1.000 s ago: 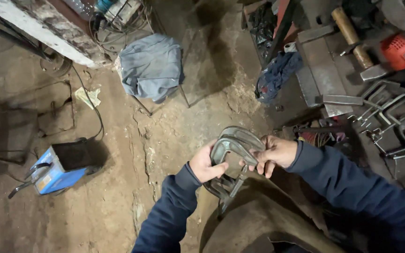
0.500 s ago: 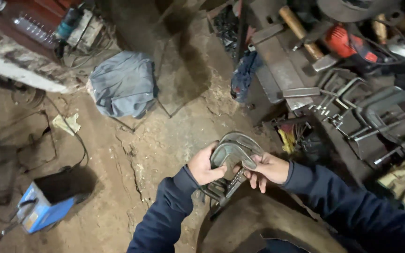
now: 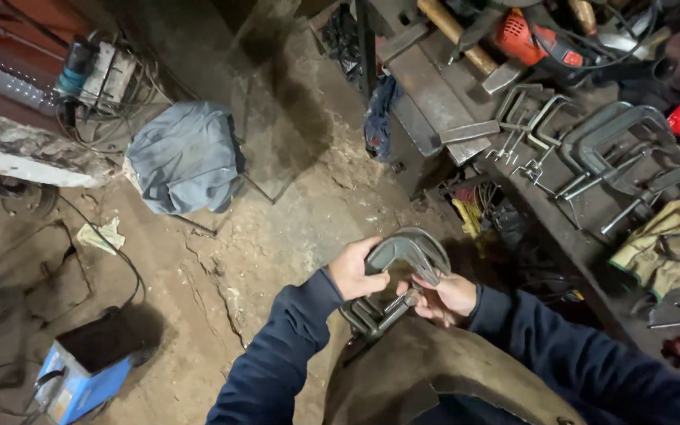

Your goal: Secure a metal mesh screen to a frame using C-clamps.

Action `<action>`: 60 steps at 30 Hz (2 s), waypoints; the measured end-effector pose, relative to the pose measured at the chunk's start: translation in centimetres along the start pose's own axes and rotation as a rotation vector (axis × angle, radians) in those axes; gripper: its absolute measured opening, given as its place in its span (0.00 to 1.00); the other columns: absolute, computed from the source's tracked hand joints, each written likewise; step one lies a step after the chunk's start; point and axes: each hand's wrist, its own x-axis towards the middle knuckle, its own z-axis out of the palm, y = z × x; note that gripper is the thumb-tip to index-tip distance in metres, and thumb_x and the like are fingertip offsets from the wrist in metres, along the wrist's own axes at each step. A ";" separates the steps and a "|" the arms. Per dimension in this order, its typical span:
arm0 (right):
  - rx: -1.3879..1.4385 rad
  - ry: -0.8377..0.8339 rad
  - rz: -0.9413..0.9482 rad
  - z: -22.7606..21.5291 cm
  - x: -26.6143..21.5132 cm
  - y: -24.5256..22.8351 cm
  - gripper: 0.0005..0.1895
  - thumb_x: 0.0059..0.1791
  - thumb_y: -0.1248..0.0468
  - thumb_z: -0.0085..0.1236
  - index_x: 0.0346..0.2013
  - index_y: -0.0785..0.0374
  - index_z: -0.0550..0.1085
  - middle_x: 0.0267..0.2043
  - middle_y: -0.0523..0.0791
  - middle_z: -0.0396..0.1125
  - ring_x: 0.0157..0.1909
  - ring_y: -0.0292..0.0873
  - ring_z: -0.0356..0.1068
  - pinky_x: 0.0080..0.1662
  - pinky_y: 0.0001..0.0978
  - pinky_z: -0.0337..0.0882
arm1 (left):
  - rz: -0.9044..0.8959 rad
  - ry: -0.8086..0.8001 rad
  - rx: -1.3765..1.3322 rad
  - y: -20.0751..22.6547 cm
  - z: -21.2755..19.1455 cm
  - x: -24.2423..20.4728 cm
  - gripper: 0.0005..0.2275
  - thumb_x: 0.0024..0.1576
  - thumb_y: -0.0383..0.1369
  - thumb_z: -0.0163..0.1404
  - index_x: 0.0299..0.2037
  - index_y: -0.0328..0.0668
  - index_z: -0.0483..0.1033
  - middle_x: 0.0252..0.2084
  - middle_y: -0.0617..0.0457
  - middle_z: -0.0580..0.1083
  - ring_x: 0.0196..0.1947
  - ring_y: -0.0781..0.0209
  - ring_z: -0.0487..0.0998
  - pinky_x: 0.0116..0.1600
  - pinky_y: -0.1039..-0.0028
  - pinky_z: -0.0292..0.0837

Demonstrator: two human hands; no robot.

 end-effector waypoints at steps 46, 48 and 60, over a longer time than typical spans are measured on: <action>-0.907 0.588 -1.256 8.1 -4.5 -6.1 0.06 0.51 0.69 0.62 0.42 0.66 0.79 0.40 0.49 0.76 0.39 0.45 0.79 0.43 0.32 0.77 | -0.025 0.108 -0.599 -4.1 -0.8 1.4 0.23 0.52 0.31 0.47 0.58 0.27 0.67 0.22 0.47 0.70 0.16 0.60 0.70 0.20 0.73 0.67; -0.916 0.457 -1.170 6.9 -5.8 -7.8 0.07 0.51 0.68 0.62 0.43 0.66 0.79 0.40 0.50 0.76 0.38 0.45 0.79 0.42 0.32 0.77 | -0.042 0.109 -0.601 -3.4 -0.3 1.8 0.23 0.51 0.30 0.47 0.57 0.28 0.67 0.22 0.47 0.71 0.15 0.59 0.70 0.20 0.72 0.68; -1.005 0.396 -1.004 5.6 -5.2 -10.6 0.11 0.50 0.65 0.61 0.46 0.61 0.81 0.37 0.48 0.78 0.34 0.44 0.81 0.37 0.31 0.77 | 0.010 0.243 -0.644 -2.5 0.7 2.2 0.12 0.53 0.28 0.46 0.46 0.30 0.71 0.25 0.47 0.73 0.19 0.61 0.73 0.25 0.74 0.70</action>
